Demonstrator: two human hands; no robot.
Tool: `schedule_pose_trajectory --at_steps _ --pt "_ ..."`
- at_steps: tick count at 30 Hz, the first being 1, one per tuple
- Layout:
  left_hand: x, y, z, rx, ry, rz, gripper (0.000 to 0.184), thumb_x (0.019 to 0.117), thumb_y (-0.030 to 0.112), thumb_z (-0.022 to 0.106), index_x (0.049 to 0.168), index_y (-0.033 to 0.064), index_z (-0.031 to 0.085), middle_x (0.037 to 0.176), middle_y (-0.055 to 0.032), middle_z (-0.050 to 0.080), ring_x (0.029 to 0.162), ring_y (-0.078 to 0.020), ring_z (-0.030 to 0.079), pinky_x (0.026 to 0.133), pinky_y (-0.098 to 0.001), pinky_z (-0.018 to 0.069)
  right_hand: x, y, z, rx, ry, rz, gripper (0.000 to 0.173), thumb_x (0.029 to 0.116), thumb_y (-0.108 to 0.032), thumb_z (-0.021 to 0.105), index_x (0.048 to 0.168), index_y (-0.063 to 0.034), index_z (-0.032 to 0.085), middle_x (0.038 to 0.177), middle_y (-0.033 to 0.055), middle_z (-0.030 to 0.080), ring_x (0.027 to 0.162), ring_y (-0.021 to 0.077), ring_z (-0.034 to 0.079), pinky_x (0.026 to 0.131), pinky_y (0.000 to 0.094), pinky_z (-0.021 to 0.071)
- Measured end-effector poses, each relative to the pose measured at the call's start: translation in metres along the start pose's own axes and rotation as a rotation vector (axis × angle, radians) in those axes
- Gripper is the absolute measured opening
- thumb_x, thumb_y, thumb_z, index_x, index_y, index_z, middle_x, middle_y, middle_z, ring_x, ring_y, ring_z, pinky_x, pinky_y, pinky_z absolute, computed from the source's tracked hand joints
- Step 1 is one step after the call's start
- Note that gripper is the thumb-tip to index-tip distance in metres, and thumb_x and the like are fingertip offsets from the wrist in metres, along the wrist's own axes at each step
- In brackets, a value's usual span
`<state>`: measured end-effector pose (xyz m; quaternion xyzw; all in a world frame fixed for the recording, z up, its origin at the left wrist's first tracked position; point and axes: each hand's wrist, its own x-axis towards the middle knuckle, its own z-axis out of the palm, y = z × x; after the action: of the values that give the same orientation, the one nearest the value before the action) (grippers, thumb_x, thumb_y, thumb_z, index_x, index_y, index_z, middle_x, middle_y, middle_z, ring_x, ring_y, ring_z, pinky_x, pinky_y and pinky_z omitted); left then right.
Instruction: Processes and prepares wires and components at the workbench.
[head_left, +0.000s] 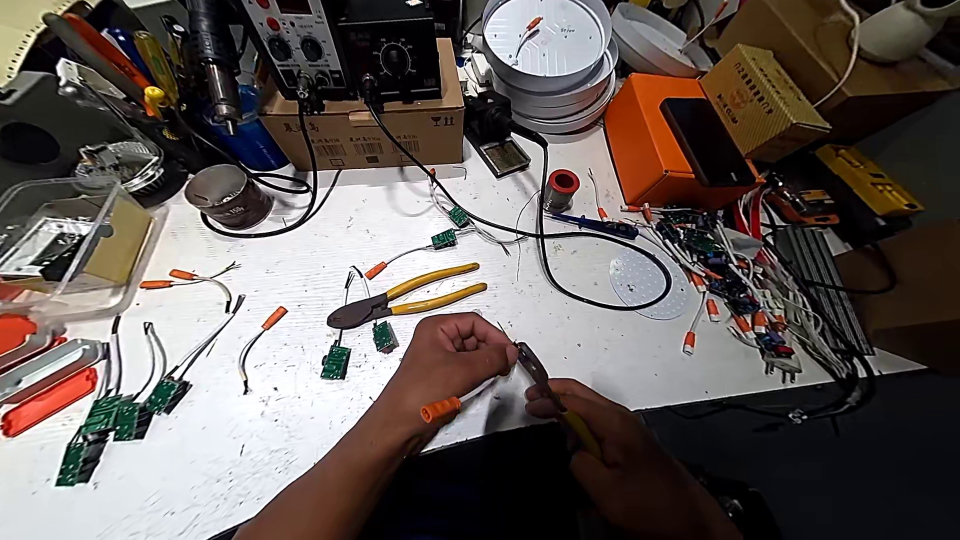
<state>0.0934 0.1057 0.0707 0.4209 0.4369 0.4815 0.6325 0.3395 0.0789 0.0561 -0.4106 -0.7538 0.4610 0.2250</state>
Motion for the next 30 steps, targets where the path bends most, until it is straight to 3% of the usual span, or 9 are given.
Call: schedule_pose_trajectory --at_steps 3,9,21,30 --pt "-0.0002 -0.0013 -0.0004 -0.014 -0.008 -0.009 0.004 0.0875 0.006 0.074 0.084 0.0046 0.074 0.068 -0.0010 0.069 0.062 -0.0066 0.065 0.063 -0.0218 0.0558 0.0000 0.0021 -0.0006 0.055 -0.033 -0.021 0.044 0.0768 -0.003 0.055 0.117 -0.0089 0.072 0.126 0.0033 0.067 0.091 0.0000 0.064 0.069 0.0156 0.0524" --pt "-0.0011 -0.0019 0.0010 -0.014 -0.005 -0.016 0.003 0.0864 0.004 0.074 0.083 0.0044 0.074 0.067 -0.0014 0.069 0.062 -0.0064 0.065 0.062 -0.0211 0.0549 -0.0014 -0.0008 -0.0032 0.117 -0.090 0.028 0.049 0.0776 0.000 0.056 0.125 -0.0067 0.068 0.131 0.0045 0.066 0.090 0.0038 0.067 0.071 0.0200 0.0571" --pt "-0.0014 -0.0030 0.0035 -0.015 0.006 -0.022 0.005 0.0873 0.005 0.074 0.083 0.0043 0.074 0.068 -0.0017 0.070 0.062 -0.0072 0.066 0.063 -0.0220 0.0559 -0.0030 -0.0002 -0.0026 0.007 -0.040 0.001 0.045 0.0764 -0.004 0.056 0.118 -0.0088 0.072 0.122 0.0031 0.067 0.078 0.0013 0.061 0.062 0.0179 0.0516" --pt "-0.0009 -0.0029 0.0033 -0.015 -0.004 -0.024 0.004 0.0874 0.005 0.073 0.083 0.0041 0.074 0.068 -0.0020 0.070 0.063 -0.0076 0.066 0.063 -0.0222 0.0563 -0.0030 0.0003 -0.0019 -0.017 -0.016 -0.008 0.039 0.0768 -0.004 0.055 0.110 -0.0119 0.072 0.114 -0.0003 0.069 0.088 0.0011 0.063 0.068 0.0181 0.0525"
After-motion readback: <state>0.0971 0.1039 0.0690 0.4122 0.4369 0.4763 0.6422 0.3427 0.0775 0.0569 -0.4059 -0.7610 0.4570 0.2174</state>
